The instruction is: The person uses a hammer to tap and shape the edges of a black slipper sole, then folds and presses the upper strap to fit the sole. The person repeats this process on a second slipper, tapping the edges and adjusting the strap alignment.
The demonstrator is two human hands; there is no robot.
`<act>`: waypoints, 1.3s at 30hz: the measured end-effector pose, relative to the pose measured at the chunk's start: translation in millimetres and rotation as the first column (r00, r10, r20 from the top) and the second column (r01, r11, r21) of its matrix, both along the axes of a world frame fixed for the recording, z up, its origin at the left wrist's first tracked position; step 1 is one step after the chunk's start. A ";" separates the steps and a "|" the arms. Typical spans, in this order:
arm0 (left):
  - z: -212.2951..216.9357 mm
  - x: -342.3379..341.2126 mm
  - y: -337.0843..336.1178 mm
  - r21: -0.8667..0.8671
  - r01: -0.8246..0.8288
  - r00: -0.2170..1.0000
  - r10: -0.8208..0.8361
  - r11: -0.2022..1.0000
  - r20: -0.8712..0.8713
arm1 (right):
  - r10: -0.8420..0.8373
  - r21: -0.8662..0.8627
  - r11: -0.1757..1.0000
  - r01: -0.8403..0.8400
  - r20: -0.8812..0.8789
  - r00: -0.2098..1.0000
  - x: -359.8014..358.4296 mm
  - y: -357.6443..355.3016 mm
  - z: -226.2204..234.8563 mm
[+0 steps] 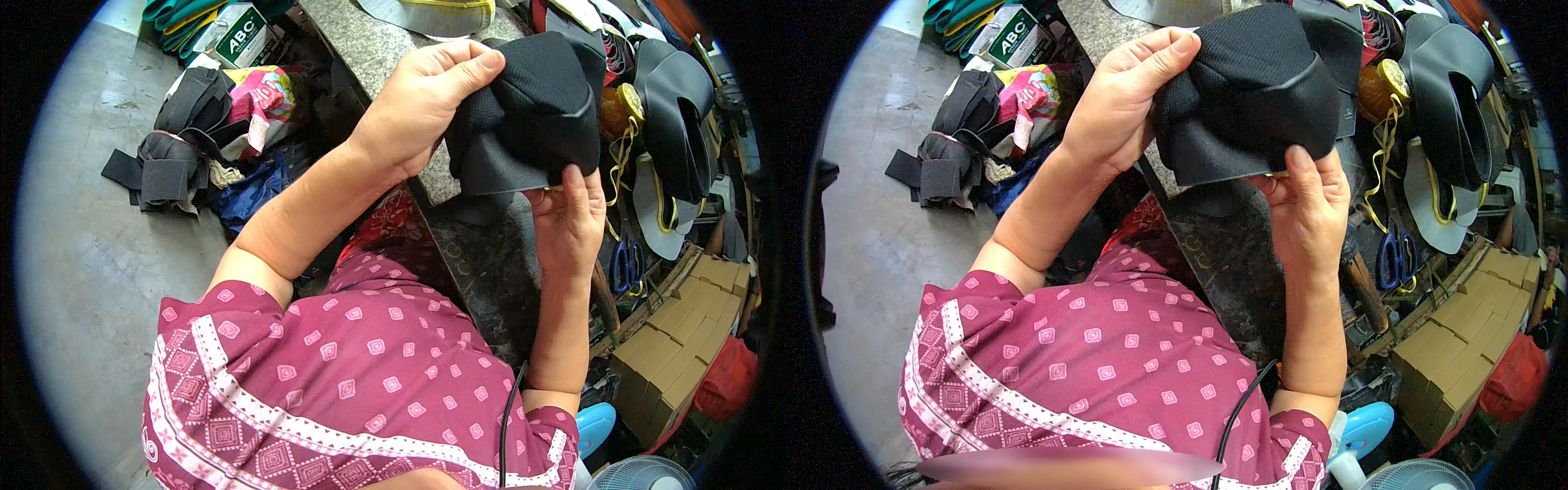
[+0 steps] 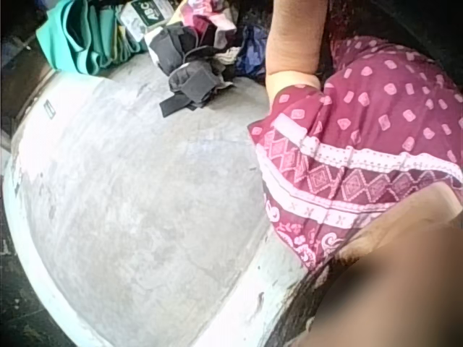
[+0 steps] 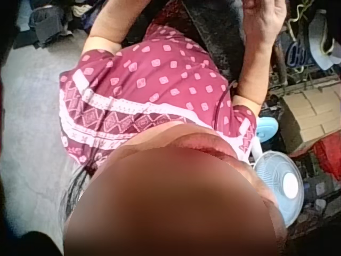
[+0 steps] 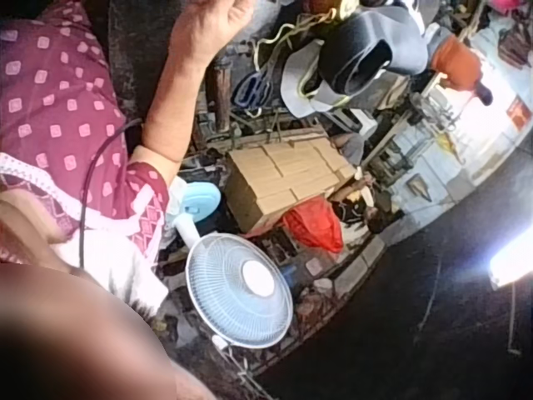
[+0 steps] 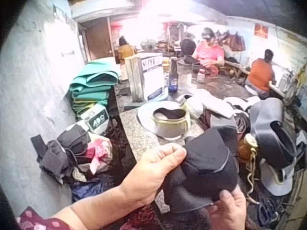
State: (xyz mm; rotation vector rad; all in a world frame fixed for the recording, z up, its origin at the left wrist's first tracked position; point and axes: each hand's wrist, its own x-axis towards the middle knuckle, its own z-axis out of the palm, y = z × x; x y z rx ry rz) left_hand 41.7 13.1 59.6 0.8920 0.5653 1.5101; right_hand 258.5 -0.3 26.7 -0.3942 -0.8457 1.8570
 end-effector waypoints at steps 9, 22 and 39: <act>2.9 -8.8 7.7 -0.009 0.079 0.997 -0.079 0.997 -0.006 | 0.086 -0.101 0.991 -0.091 -0.055 0.995 5.0 2.2 -1.3; 39.6 -5.3 6.5 0.570 0.575 0.177 0.591 0.587 -0.787 | -0.805 0.753 0.529 0.392 0.298 0.513 20.8 22.5 53.8; 51.3 -47.3 9.8 0.624 0.394 -0.217 0.728 0.675 -0.651 | -0.967 0.669 -0.187 -0.719 0.005 0.256 -13.6 64.8 101.7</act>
